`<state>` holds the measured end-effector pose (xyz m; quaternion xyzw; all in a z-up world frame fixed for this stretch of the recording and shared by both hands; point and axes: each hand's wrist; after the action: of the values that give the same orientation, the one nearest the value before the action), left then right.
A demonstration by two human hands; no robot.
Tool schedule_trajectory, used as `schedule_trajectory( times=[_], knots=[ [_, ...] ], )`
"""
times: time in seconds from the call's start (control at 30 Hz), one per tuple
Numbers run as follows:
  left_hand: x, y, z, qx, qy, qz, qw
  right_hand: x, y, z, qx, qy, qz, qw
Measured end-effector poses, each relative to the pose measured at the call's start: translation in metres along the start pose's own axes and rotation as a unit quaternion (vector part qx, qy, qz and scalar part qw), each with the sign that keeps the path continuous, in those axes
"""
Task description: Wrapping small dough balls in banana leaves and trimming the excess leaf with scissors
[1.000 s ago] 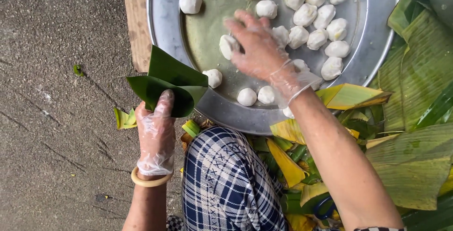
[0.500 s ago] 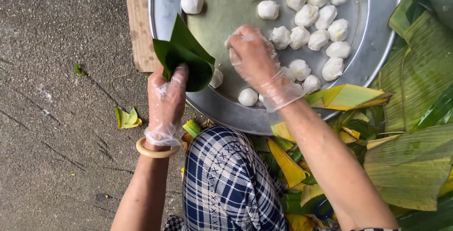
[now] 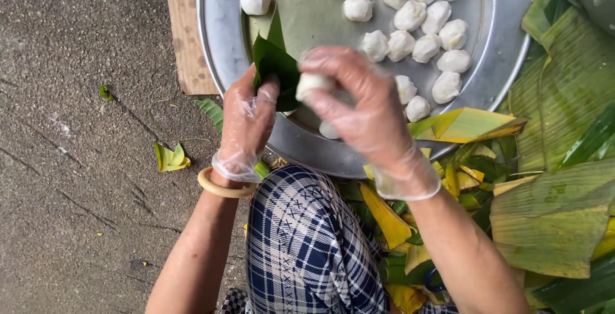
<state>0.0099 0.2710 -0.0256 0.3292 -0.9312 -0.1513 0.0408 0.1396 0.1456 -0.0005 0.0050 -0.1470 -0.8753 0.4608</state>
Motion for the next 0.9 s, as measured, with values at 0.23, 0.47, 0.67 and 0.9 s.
schedule_trajectory(
  times=[0.23, 0.47, 0.67, 0.9],
  knots=[
    [0.011, -0.007, -0.018, 0.403, 0.19, -0.007, 0.895, 0.029, 0.039, -0.005, 0.144, 0.045, 0.039, 0.988],
    [0.009, -0.029, -0.067, 0.151, 0.069, 0.248, 0.955, 0.068, 0.048, -0.027, -0.137, -0.183, 0.052, 0.972],
    [0.024, -0.023, -0.108, 0.364, -0.013, 0.272, 0.891, 0.093, 0.047, -0.038, -0.299, -0.142, -0.059, 0.942],
    [0.074, -0.048, -0.083, 0.202, -0.15, 0.135, 0.959, 0.122, 0.032, -0.05, -0.272, -0.056, -0.103, 0.955]
  ],
)
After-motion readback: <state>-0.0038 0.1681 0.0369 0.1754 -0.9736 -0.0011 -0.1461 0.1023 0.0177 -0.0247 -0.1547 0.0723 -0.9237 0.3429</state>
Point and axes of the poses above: each hand's wrist, its own x-axis away from the middle knuckle, its own y-axis out of the back of the hand, z = x × y, and after that the axes turned 10 degrees about -y, right-handed
